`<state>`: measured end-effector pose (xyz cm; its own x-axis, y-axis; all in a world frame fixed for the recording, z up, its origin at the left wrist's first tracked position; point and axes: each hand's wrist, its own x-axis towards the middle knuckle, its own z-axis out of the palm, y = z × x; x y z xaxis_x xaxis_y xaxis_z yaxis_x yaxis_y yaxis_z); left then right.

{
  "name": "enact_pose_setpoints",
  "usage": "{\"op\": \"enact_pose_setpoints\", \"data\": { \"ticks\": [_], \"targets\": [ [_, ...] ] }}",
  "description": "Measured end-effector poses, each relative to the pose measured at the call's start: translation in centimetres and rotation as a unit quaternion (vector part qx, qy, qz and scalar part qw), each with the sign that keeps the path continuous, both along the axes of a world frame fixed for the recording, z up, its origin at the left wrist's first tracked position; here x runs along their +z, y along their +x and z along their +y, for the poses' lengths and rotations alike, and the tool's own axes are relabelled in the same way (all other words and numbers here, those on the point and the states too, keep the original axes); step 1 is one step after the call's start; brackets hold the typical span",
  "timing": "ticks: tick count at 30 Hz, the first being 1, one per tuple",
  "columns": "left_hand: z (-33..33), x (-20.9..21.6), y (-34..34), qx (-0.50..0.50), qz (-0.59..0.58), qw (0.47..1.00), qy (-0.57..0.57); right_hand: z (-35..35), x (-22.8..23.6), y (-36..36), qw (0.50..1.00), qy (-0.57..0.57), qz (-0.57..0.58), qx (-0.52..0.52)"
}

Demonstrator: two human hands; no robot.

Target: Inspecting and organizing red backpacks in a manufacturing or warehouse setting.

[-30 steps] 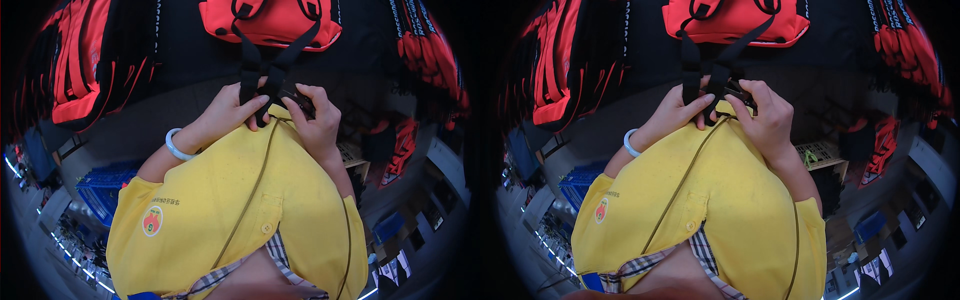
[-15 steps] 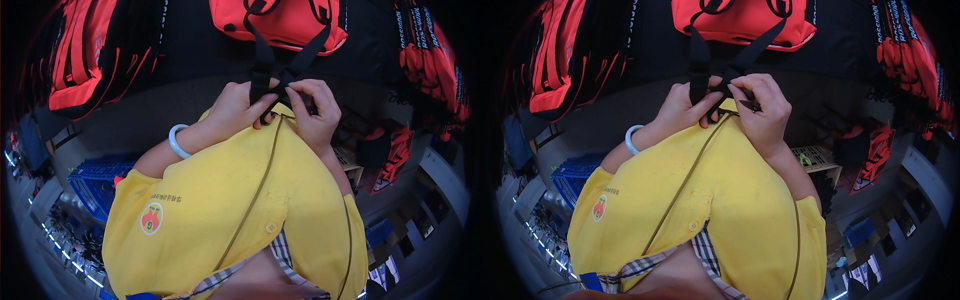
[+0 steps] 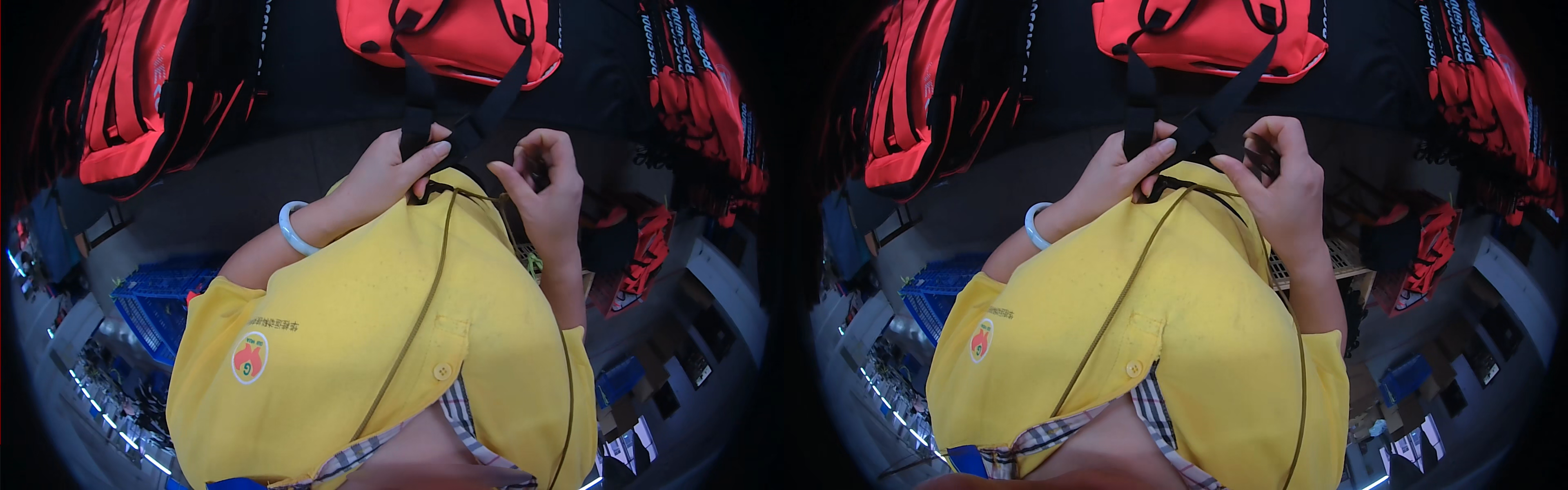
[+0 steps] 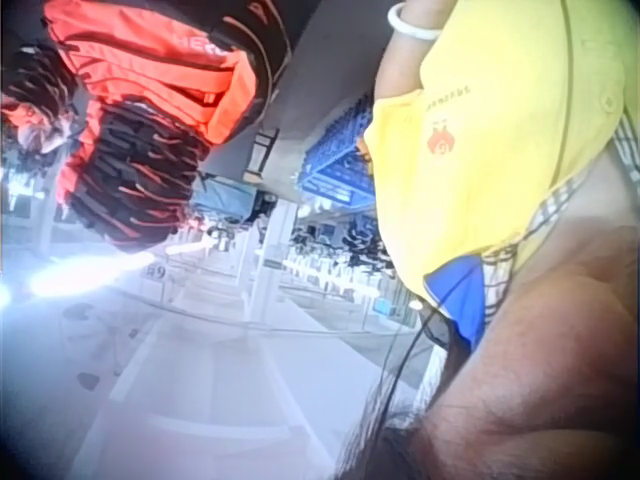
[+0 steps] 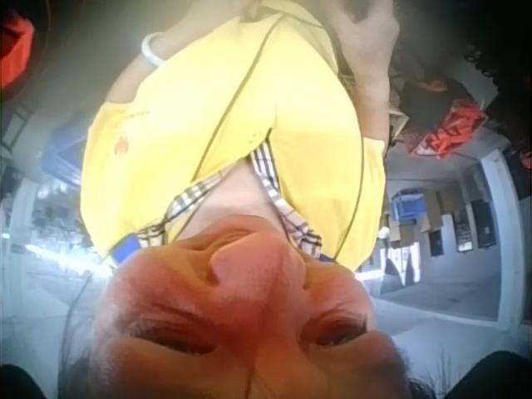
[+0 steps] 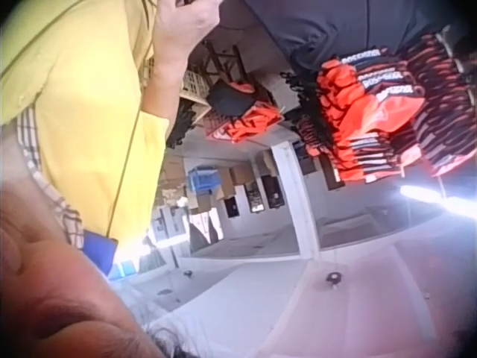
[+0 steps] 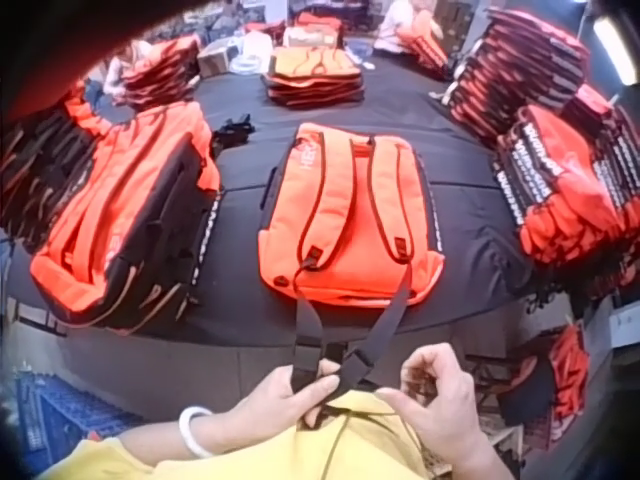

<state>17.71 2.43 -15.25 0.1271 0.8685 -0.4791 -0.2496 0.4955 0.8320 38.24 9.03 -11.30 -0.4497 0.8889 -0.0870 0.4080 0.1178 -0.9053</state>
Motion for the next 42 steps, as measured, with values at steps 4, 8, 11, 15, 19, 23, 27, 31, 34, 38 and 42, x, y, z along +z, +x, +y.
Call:
{"op": "enact_pose_setpoints", "data": {
  "ticks": [4, 8, 11, 15, 19, 23, 27, 31, 34, 38, 42],
  "targets": [
    [0.2, 0.0, -0.4, -0.018, -0.031, 0.999, -0.012, 0.4, 0.6, -0.6, 0.980, 0.157, -0.119, 0.036],
    [0.2, 0.3, -0.4, -0.022, -0.030, 0.999, -0.008, 1.3, 0.9, -0.9, 0.928, 0.329, -0.131, 0.118],
    [0.2, 0.3, -0.5, -0.029, -0.028, 0.999, 0.001, 1.9, 1.5, -0.9, 0.902, 0.368, -0.167, 0.152],
    [0.1, 0.3, -0.3, -0.033, -0.033, 0.999, 0.013, 2.1, 1.9, -0.9, 0.885, 0.383, -0.197, 0.174],
    [0.1, 0.1, -0.4, -0.038, -0.032, 0.999, 0.018, 2.3, 1.9, -1.1, 0.881, 0.396, -0.188, 0.178],
    [0.1, 0.1, -0.3, -0.041, -0.034, 0.998, 0.021, 2.5, 1.9, -1.2, 0.875, 0.404, -0.193, 0.186],
    [0.2, 0.3, -0.3, -0.048, -0.030, 0.998, 0.024, 2.6, 2.2, -1.1, 0.864, 0.416, -0.204, 0.194],
    [0.2, 0.0, -0.3, -0.044, -0.031, 0.998, 0.025, 2.7, 2.4, -1.2, 0.858, 0.429, -0.206, 0.193],
    [0.2, 0.0, -0.3, -0.050, -0.030, 0.998, 0.025, 2.7, 2.4, -1.1, 0.859, 0.427, -0.208, 0.194],
    [0.3, 0.2, -0.3, -0.053, -0.024, 0.998, 0.021, 2.8, 2.4, -1.1, 0.861, 0.421, -0.202, 0.202],
    [0.3, 0.0, -0.3, -0.057, -0.017, 0.998, 0.019, 2.8, 2.4, -1.2, 0.852, 0.432, -0.217, 0.200]
  ]
}}
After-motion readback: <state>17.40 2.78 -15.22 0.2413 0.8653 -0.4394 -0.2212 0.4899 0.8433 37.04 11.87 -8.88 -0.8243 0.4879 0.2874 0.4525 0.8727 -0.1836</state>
